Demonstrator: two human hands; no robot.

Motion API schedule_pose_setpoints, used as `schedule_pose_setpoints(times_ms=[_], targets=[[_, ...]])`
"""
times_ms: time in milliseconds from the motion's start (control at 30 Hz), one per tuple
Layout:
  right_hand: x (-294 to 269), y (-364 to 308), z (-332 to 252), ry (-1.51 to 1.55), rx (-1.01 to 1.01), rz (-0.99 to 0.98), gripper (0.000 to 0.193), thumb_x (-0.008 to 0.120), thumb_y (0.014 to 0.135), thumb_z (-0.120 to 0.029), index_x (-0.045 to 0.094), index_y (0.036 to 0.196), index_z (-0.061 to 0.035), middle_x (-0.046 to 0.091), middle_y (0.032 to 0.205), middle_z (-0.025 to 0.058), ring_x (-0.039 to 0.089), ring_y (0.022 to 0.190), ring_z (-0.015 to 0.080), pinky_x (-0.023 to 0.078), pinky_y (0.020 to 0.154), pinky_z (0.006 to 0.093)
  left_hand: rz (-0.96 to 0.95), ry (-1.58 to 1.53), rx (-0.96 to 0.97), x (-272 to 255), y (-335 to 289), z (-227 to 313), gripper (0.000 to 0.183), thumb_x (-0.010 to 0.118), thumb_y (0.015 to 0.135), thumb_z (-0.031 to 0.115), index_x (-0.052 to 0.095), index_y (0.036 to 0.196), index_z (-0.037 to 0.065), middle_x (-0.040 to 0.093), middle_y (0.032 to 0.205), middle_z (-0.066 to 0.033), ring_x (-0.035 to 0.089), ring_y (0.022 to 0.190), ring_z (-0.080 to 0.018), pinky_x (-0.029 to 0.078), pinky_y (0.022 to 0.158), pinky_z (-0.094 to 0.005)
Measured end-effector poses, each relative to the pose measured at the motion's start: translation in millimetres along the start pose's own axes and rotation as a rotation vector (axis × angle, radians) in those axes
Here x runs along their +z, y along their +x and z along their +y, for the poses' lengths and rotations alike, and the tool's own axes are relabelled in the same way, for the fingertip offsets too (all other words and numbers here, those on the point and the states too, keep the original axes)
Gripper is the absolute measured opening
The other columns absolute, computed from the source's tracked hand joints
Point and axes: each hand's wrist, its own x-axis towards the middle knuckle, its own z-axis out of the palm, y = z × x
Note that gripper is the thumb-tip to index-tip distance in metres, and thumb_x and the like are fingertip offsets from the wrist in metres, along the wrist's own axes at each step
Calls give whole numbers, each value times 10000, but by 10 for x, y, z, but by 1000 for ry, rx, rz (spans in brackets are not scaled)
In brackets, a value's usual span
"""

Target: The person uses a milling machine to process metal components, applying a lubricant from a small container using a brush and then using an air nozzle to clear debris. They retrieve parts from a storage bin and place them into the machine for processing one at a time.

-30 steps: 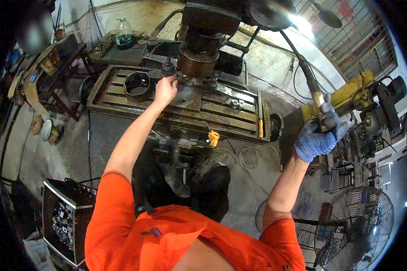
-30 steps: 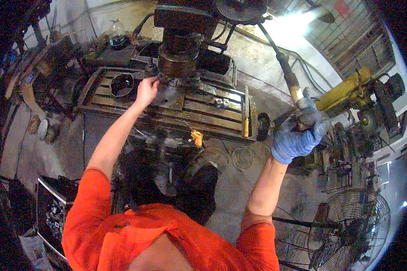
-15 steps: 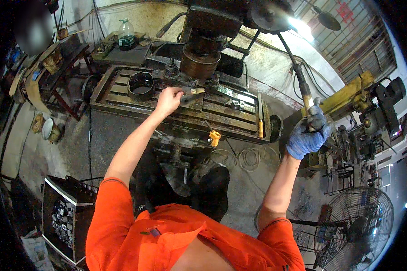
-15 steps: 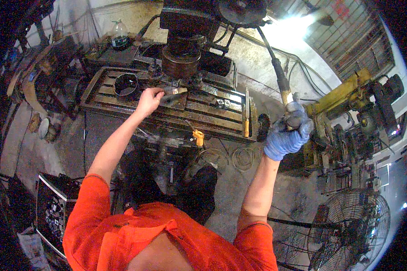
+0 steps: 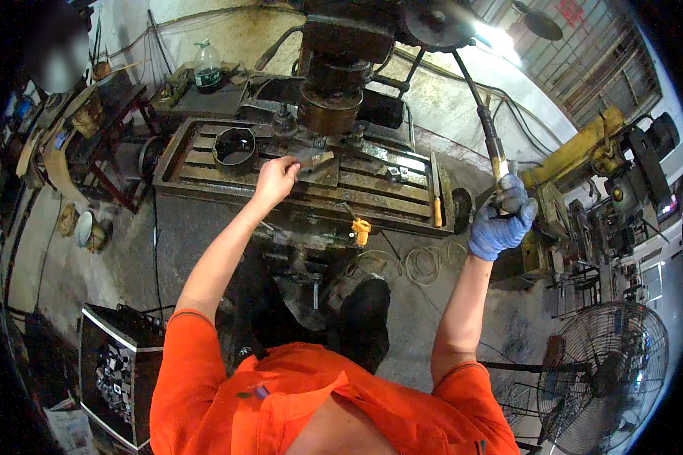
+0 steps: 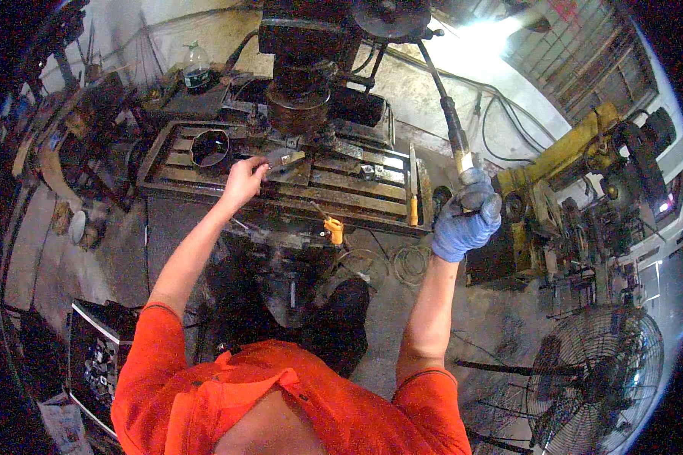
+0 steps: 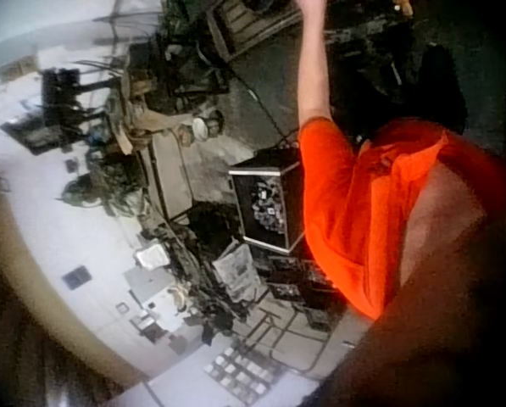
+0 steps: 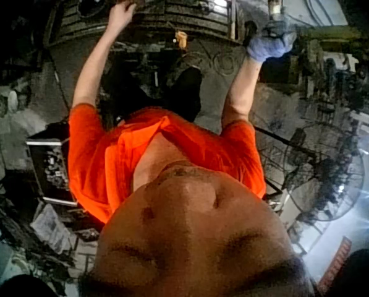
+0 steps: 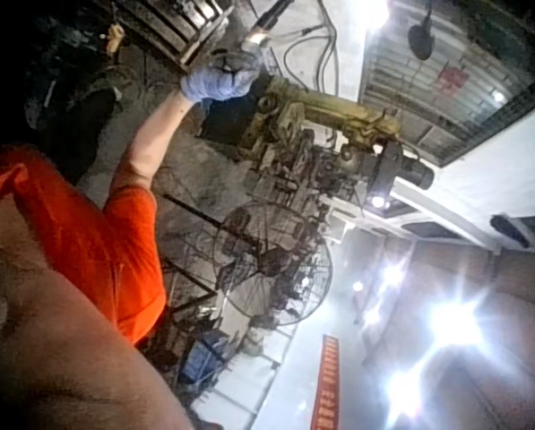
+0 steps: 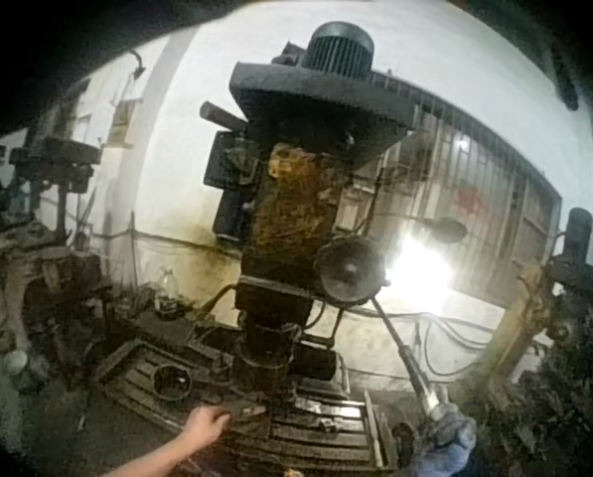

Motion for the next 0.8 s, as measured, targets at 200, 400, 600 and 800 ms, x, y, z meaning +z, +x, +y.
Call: schedule_pose_setpoints(times_ms=[200, 400, 600, 800], targets=[[57, 76, -92, -85, -56, -23, 373, 384, 883, -268, 364, 568, -70, 463, 646, 77, 473, 776, 228, 230, 1034, 444, 122, 29, 57, 31, -33, 111, 235, 554, 803, 177, 609, 954, 6, 617, 780, -193, 610, 724, -307, 462, 649, -378], [112, 132, -163, -130, 13, 212, 367, 442, 849, -305, 489, 618, -23, 565, 711, 113, 519, 719, 215, 393, 720, 342, 122, 44, 57, 37, 9, 120, 272, 569, 789, 197, 596, 996, 23, 616, 794, -194, 606, 731, -322, 456, 658, -370], [80, 266, -212, -118, -61, 39, 374, 452, 850, -299, 596, 722, 22, 631, 835, 170, 574, 768, 224, 418, 730, 309, 103, 44, 72, 61, 64, 185, 279, 575, 794, 228, 597, 997, 38, 618, 812, -193, 601, 738, -321, 452, 667, -365], [181, 449, -324, -132, -36, 104, 352, 480, 846, -315, 533, 662, -20, 599, 789, 154, 562, 883, 302, 306, 988, 503, 47, -13, -9, 77, 123, 69, 289, 568, 801, 237, 595, 995, 25, 624, 825, -170, 604, 764, -293, 451, 691, -343]])
